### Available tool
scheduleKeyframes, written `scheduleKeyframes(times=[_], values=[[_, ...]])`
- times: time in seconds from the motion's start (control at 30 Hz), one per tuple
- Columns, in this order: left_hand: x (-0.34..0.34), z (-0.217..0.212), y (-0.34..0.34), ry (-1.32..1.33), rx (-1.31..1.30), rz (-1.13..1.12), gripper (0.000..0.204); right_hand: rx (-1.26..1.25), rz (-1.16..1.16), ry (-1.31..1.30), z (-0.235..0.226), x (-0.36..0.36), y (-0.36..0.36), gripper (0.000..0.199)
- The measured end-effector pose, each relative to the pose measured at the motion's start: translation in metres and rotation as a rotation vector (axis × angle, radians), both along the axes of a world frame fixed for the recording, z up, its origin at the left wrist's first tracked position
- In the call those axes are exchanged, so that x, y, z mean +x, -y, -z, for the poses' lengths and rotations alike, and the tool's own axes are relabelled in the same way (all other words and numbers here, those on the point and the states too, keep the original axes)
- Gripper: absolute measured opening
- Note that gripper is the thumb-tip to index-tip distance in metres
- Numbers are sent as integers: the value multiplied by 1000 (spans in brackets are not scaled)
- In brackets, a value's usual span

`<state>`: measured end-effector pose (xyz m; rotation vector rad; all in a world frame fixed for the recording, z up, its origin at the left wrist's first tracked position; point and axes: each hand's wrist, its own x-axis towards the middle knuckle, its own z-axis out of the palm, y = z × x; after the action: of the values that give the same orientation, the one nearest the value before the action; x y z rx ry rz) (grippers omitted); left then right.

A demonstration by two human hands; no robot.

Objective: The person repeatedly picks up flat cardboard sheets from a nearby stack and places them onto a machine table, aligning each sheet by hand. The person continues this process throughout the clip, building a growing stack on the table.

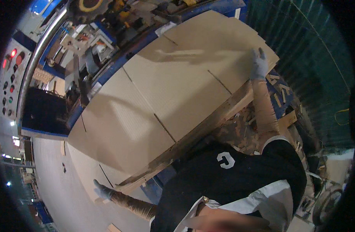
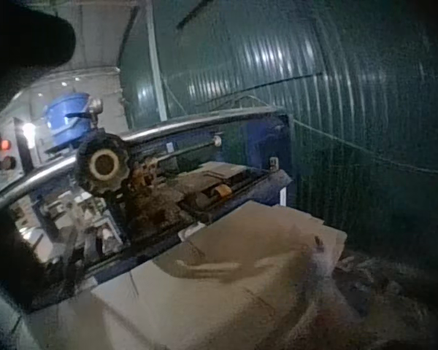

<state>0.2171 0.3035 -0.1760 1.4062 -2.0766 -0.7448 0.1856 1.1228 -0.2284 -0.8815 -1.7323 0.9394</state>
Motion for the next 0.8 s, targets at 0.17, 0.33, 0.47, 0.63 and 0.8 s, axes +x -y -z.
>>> scheduleKeyframes(times=[0.17,0.33,0.47,0.63,0.8], values=[[26,-39,-7,-782,209,223,72,-205,-28,-824,-36,2,8,46],[25,-78,20,-1152,441,200,45,-215,4,-635,-82,9,28,51],[17,-84,61,-1092,661,412,37,257,372,-197,-69,30,47,58],[11,-67,94,-856,272,411,38,-72,-177,-498,-36,18,44,54],[34,-56,73,-867,275,517,36,411,-273,-164,-116,29,62,33]])
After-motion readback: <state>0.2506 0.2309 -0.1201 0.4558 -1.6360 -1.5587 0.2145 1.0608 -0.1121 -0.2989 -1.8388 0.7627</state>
